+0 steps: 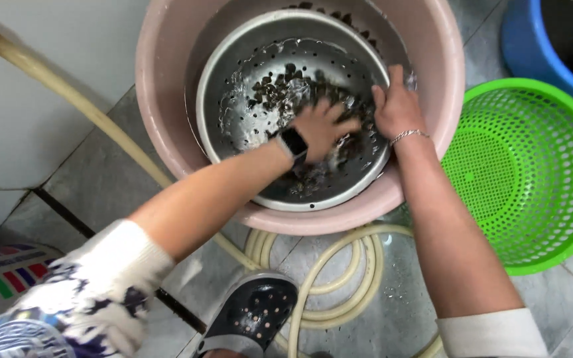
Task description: Washing and rinsing small dark food items in a colander using a water hose and hand agitation.
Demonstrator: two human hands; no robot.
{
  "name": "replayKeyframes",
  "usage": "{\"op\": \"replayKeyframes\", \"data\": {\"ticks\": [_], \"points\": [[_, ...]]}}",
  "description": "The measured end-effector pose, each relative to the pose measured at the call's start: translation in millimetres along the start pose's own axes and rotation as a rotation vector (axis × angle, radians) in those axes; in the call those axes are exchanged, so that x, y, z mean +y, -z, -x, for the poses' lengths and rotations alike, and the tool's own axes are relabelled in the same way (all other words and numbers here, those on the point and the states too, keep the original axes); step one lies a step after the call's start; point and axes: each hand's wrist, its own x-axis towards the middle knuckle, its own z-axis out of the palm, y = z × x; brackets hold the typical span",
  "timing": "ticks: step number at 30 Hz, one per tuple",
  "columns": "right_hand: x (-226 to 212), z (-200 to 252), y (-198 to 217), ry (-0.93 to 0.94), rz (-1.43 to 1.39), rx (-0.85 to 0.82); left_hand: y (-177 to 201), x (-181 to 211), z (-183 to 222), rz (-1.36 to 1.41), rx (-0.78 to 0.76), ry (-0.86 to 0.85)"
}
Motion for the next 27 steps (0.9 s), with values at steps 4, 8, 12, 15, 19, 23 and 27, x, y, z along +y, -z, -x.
{"op": "replayKeyframes", "data": {"ticks": [4, 8, 12, 15, 19, 23, 27], "points": [[-9.2, 7.2, 7.7, 0.026, -0.105, -0.026, 45.1, -18.2, -13.9, -0.185, -0.22, 0.424], [0.4, 2.5, 3.8, 0.047, -0.116, 0.045, 26.0, -61.4, -6.6, -0.26, -0.123, 0.655], [-6.0, 7.1, 8.4, 0.01, -0.129, 0.029, 60.2, -86.2, 54.9, -0.068, 0.069, 0.589], [-6.1, 5.0, 9.3, 0.046, -0.135, 0.041, 59.6, -130.7, 90.3, -0.292, 0.785, 0.379], [7.1, -4.5, 3.5, 0.054, -0.149, 0.11, 52.2, -170.7, 129.3, -0.352, 0.615, 0.52], [15.0, -8.6, -1.0, 0.032, -0.125, 0.175, 30.1, -208.0, 138.9, -0.321, 0.542, 0.483], [25.2, -14.9, -7.6, 0.096, -0.09, 0.17, 16.7, -218.8, 147.2, -0.373, 0.605, 0.409]]}}
